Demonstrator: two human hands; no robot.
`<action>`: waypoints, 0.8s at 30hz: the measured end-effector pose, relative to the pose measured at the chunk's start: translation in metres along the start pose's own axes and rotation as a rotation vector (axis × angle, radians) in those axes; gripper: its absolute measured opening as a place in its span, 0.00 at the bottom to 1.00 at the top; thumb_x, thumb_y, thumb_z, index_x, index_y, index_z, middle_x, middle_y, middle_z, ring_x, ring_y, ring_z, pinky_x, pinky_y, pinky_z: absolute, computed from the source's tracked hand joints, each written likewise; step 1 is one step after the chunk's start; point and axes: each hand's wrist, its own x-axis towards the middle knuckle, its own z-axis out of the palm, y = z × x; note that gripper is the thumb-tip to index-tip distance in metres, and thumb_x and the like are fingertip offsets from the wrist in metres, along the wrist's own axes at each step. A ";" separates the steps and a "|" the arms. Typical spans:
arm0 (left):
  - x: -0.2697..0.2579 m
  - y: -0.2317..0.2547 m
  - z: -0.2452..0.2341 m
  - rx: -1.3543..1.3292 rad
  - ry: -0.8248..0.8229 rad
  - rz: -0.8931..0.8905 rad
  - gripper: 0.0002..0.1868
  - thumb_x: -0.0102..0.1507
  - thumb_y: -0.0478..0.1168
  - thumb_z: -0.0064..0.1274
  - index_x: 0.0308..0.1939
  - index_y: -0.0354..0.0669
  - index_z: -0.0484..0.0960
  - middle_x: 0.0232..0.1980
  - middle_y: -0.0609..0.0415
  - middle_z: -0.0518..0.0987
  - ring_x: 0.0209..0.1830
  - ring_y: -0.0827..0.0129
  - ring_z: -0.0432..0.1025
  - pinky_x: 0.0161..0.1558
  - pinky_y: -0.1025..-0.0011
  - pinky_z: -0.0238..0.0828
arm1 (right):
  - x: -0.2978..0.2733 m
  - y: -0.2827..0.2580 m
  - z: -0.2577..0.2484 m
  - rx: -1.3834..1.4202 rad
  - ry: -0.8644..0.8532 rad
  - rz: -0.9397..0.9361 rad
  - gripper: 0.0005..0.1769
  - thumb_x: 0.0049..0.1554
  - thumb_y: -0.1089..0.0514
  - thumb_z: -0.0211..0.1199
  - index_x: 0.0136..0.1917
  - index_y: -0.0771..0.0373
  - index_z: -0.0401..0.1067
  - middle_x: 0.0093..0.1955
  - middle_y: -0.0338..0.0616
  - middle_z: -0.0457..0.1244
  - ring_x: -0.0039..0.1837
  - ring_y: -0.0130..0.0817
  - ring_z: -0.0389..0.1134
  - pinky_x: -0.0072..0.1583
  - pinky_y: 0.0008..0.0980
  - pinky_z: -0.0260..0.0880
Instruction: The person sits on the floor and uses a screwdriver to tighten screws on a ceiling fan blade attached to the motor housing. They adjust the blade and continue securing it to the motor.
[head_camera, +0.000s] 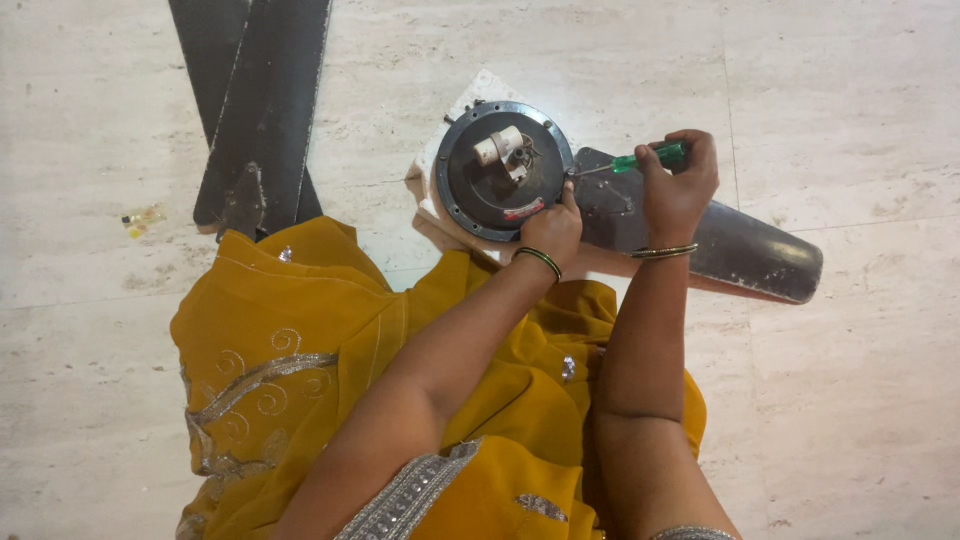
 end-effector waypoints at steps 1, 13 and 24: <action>-0.001 0.001 0.000 0.007 0.006 0.001 0.37 0.62 0.35 0.48 0.74 0.24 0.57 0.33 0.48 0.83 0.28 0.62 0.81 0.28 0.65 0.79 | -0.002 -0.003 0.003 -0.060 0.020 -0.024 0.19 0.54 0.69 0.77 0.51 0.65 0.69 0.46 0.44 0.70 0.49 0.30 0.75 0.51 0.27 0.77; 0.002 0.000 0.013 0.046 0.026 0.017 0.37 0.63 0.35 0.47 0.75 0.21 0.55 0.33 0.49 0.83 0.29 0.63 0.81 0.28 0.66 0.79 | -0.007 -0.010 0.023 -0.138 0.080 -0.153 0.20 0.51 0.67 0.81 0.49 0.66 0.70 0.43 0.46 0.69 0.46 0.33 0.75 0.48 0.28 0.78; 0.005 -0.001 -0.010 -0.196 -0.172 -0.067 0.37 0.68 0.34 0.38 0.77 0.23 0.41 0.47 0.33 0.82 0.42 0.48 0.81 0.41 0.56 0.79 | -0.024 -0.044 0.034 -0.330 -0.052 -0.367 0.16 0.56 0.69 0.73 0.54 0.65 0.69 0.46 0.52 0.67 0.44 0.45 0.72 0.45 0.40 0.71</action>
